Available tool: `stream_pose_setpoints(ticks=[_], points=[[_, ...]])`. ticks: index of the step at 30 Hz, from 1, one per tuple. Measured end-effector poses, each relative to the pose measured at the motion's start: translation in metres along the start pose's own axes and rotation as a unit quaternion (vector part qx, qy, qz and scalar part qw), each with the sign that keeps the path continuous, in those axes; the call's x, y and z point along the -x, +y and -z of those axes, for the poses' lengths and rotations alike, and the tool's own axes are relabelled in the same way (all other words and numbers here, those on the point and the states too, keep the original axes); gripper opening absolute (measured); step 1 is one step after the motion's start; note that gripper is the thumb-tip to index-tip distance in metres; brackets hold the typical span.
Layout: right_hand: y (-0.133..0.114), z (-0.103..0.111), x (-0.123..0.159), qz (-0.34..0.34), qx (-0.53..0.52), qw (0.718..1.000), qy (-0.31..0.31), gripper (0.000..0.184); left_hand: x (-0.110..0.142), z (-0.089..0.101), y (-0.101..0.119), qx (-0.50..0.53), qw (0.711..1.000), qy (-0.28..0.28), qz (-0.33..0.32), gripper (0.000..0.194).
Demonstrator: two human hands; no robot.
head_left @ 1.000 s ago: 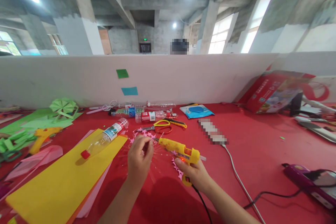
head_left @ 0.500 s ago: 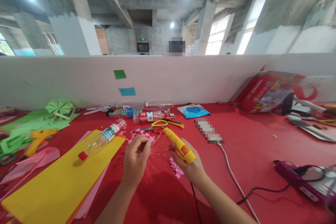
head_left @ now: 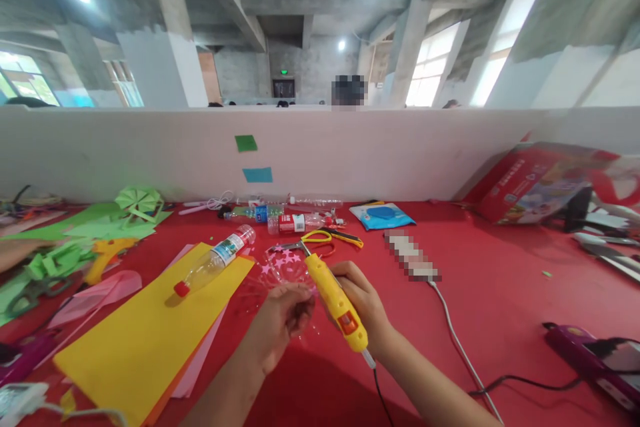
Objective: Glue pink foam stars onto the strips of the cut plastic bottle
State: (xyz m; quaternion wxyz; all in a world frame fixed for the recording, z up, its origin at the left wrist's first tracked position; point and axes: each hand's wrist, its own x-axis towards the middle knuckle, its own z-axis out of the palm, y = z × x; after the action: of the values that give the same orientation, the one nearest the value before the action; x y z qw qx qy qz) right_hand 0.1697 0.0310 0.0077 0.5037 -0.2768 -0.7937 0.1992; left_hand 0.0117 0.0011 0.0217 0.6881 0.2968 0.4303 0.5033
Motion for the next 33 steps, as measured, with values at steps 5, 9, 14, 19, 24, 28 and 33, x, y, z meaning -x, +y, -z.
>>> stream_pose_setpoints(ticks=[5, 9, 14, 19, 24, 28, 33], points=[[-0.004, 0.0, 0.001, 0.102, 0.041, 0.993, -0.047, 0.012, 0.001, 0.003, -0.003, 0.033, 0.999, 0.029, 0.014, 0.017], [-0.002, -0.002, 0.003, 0.053, 0.028, 0.998, -0.03, 0.012, 0.001, 0.008, -0.003, -0.003, 1.0, 0.0, 0.018, 0.017], [0.001, -0.002, -0.007, -0.082, 0.007, 0.992, 0.096, 0.009, 0.005, 0.029, 0.021, -0.075, 0.995, 0.027, -0.066, 0.026], [-0.001, -0.007, -0.023, -0.135, -0.046, 0.984, 0.108, 0.007, 0.001, 0.049, 0.037, -0.069, 0.985, 0.098, -0.125, 0.024], [0.001, -0.023, -0.017, -0.153, -0.066, 0.981, 0.097, 0.009, -0.003, 0.049, 0.025, -0.051, 0.988, 0.09, -0.114, 0.008], [0.003, -0.031, -0.012, -0.153, -0.071, 0.981, 0.097, 0.008, 0.0, 0.048, 0.02, -0.126, 0.978, 0.121, -0.115, 0.014], [0.001, -0.031, -0.013, -0.122, -0.043, 0.987, 0.1, 0.006, 0.003, 0.047, 0.016, -0.426, 0.852, 0.194, -0.233, 0.02]])
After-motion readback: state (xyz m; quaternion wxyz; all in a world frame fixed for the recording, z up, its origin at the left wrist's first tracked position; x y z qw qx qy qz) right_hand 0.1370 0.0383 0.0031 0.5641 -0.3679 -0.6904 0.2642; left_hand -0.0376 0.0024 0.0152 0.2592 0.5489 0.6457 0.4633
